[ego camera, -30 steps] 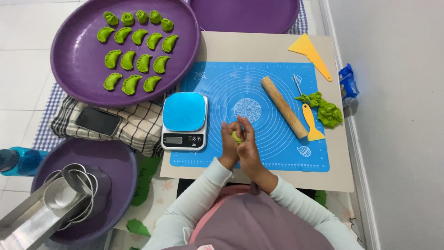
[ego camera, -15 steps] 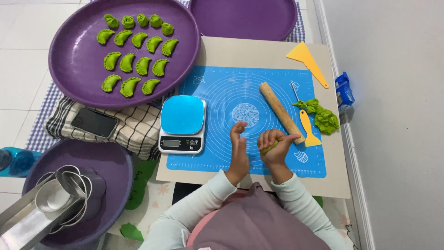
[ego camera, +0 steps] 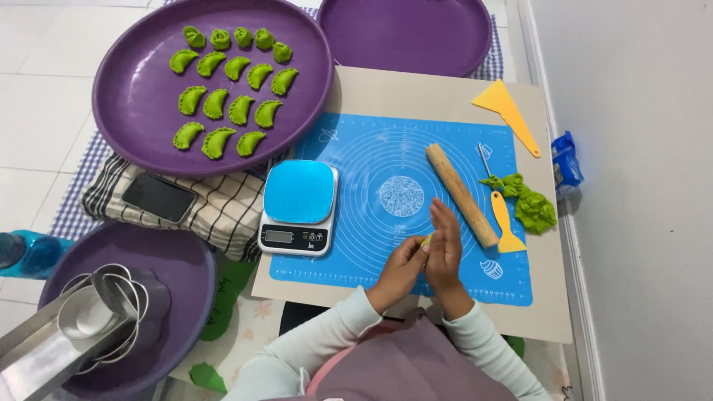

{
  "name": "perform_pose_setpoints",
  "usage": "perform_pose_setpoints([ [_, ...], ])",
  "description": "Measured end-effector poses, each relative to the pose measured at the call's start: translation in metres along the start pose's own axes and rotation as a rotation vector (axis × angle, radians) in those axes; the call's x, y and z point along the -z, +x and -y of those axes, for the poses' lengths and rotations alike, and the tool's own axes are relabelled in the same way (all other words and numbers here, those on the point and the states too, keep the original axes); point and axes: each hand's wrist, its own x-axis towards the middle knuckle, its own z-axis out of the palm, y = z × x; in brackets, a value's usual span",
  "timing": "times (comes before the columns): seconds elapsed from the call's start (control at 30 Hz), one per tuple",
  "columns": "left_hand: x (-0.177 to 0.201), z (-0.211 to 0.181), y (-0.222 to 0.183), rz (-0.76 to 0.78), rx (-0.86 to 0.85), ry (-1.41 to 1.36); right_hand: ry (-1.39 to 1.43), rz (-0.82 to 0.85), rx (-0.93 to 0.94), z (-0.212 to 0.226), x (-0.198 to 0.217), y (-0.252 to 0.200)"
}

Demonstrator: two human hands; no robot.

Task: Pinching and folding the edges of green dough pieces to create a decorative pattern and seal.

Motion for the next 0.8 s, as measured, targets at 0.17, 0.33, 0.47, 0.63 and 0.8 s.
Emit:
perform_pose_setpoints([
  [0.17,0.002,-0.015,-0.007,0.021,-0.051,0.009,0.013,0.196,0.012,0.015,-0.003,0.007],
  [0.33,0.002,-0.024,-0.013,0.029,-0.189,0.084,0.042,0.161,0.007,0.017,-0.002,-0.005],
  [0.47,0.004,-0.029,-0.009,-0.055,-0.441,0.425,-0.081,0.015,-0.009,0.038,0.005,0.003],
  [0.63,0.017,0.013,0.007,-0.102,-0.608,0.827,-0.151,-0.011,-0.120,-0.015,0.012,-0.001],
  [0.8,0.026,-0.010,0.007,-0.166,-0.576,0.991,-0.089,-0.040,-0.219,-0.074,0.007,-0.011],
])
